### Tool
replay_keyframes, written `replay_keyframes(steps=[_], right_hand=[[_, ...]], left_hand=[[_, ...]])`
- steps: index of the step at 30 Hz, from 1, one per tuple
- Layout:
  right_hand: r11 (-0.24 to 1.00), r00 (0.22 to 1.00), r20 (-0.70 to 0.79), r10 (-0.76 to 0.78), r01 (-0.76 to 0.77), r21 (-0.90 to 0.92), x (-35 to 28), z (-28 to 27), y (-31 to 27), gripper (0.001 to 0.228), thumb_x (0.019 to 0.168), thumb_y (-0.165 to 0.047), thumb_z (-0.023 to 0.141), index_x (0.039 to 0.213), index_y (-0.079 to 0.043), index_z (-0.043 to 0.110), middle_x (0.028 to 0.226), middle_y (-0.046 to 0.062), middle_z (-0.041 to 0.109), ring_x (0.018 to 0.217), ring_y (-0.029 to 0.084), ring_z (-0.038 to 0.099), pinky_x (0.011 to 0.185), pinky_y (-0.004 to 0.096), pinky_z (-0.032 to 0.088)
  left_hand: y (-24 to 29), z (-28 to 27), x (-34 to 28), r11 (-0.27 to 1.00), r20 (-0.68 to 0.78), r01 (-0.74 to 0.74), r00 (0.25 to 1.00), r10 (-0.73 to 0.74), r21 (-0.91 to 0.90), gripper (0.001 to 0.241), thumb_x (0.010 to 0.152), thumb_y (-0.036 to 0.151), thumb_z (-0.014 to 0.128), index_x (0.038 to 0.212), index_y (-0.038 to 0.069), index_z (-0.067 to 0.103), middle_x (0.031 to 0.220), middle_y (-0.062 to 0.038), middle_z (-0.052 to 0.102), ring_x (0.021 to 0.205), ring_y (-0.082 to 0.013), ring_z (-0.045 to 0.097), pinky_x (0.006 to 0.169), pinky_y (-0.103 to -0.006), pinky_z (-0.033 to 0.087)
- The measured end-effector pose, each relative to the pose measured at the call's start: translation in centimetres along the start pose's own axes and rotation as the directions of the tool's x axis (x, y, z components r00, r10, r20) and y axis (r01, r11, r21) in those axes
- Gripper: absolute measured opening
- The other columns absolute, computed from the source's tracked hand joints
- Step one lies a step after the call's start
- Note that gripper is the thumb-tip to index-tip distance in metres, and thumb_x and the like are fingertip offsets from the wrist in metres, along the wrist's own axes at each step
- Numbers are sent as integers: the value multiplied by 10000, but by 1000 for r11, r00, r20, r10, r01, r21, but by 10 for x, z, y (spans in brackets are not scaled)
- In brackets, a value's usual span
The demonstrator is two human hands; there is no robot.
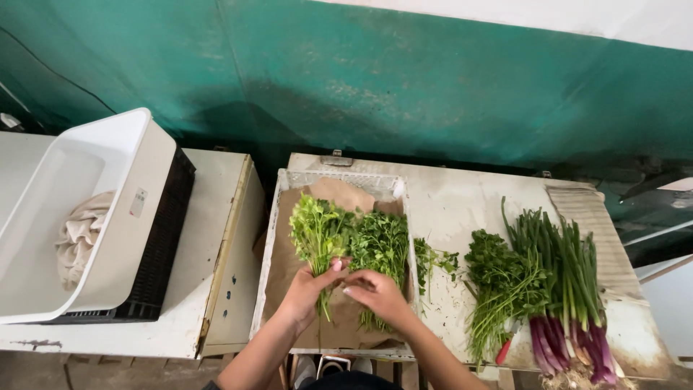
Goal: Sorting and cleaning bunches of parsley and green onions on a table.
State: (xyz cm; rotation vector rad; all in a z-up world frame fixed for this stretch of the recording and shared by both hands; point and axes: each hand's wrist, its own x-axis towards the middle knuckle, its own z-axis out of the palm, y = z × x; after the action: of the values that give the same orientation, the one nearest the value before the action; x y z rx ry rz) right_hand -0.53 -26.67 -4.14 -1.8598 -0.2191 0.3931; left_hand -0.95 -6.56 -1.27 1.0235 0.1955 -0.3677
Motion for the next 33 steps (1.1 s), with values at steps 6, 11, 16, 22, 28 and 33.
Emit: replay_keyframes(steps=[6,11,16,22,28,33], right_hand=[[981,992,-80,-95,107,164,-2,9,-6,93,927,-115,757,961,-30,741,802,23,719,662,69,609,573,217,488],[986,992,-124,33,-11,168,-14,-19,-9,125,923,-118,713,1003,-45,774,760,9,711,612,65,606,530,227,495],[959,982,-184,54,0,282,-26,-48,15,200,927,-112,700,1089,-32,785,743,-13,662,620,58,575,545,224,486],[981,957,-257,137,-95,169,-25,-66,11,217,916,-169,730,1084,-52,803,743,-3,677,633,67,575,562,225,491],[935,922,-379,77,-199,-295,7,-53,59,219,871,-266,778,986,-80,786,824,40,783,669,115,705,615,239,552],[811,903,-317,288,-407,-420,13,-16,142,314,869,-377,762,845,-66,734,755,136,772,661,234,755,641,367,597]], left_hand=[[-11,7,3,999,28,45,999,-45,7,349,918,243,732,1183,16,750,1110,-86,777,1028,-179,700,938,-362,540],[5,0,2,1000,-38,10,999,-10,8,333,951,283,645,1152,28,721,1097,-78,787,1031,-183,735,950,-367,571],[11,-24,0,998,-205,59,977,-56,5,296,985,291,603,1134,48,682,842,-51,695,730,-166,657,702,-335,569],[10,-51,1,1000,-162,13,987,-16,-18,414,1038,399,512,1164,17,610,626,34,386,450,-82,299,420,-272,261],[9,-42,-5,988,-197,151,969,-153,-25,491,1034,496,451,1150,43,600,616,43,316,466,-80,290,445,-265,262],[-2,-46,-8,990,-196,139,970,-141,-25,402,1040,437,480,1109,51,570,644,23,363,520,-116,380,489,-282,324]])
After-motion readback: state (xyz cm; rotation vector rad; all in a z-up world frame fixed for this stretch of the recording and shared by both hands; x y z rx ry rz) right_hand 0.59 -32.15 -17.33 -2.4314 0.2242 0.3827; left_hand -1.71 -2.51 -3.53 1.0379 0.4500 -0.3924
